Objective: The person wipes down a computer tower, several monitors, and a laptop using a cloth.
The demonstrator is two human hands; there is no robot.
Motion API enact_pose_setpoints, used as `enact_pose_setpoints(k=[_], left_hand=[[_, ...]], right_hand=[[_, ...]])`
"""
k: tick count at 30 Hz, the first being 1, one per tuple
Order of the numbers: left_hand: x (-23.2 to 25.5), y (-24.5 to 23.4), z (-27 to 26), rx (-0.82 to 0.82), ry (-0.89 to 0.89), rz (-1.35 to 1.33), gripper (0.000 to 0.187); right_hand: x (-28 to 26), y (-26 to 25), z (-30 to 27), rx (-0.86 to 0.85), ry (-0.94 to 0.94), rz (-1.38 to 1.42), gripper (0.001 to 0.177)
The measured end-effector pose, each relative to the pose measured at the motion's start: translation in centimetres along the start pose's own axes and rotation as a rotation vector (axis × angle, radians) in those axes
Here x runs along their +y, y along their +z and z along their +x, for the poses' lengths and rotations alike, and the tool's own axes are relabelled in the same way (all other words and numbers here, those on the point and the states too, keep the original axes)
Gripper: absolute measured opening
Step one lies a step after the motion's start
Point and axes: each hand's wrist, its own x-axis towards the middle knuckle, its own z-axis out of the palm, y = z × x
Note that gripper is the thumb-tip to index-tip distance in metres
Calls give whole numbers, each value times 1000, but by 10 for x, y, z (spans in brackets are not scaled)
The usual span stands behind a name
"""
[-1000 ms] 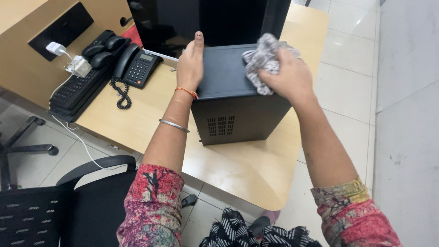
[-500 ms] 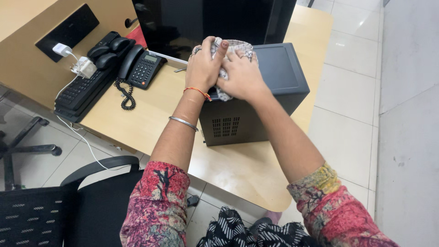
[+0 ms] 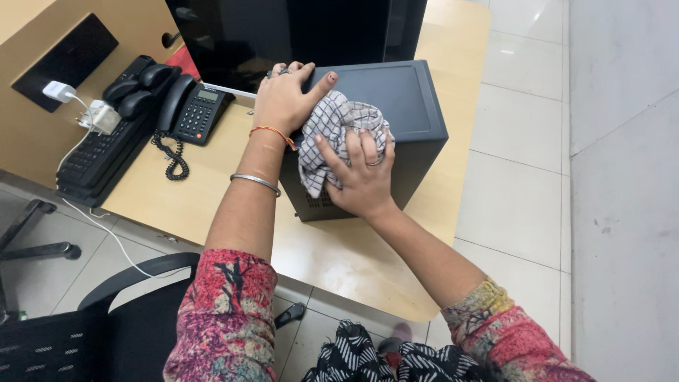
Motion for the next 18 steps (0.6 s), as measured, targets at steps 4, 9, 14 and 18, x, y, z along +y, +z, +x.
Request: enact_pose_setpoints(k=[4,9,14,18], left_hand=[[-9,-4,10,8,53,-23,80],[-12,-5,17,-15,17,-80,73],[-14,-6,21,51,10,-159,65],[-12,-8,23,42,-21,-210,60]], right_hand=[[-6,41,-23,112,-53,-144,66],[18,111,-125,-107,-423,-154,51],[84,136,-271,-635,-557,61,51],[105,137,-265,-549,-623,113,48]])
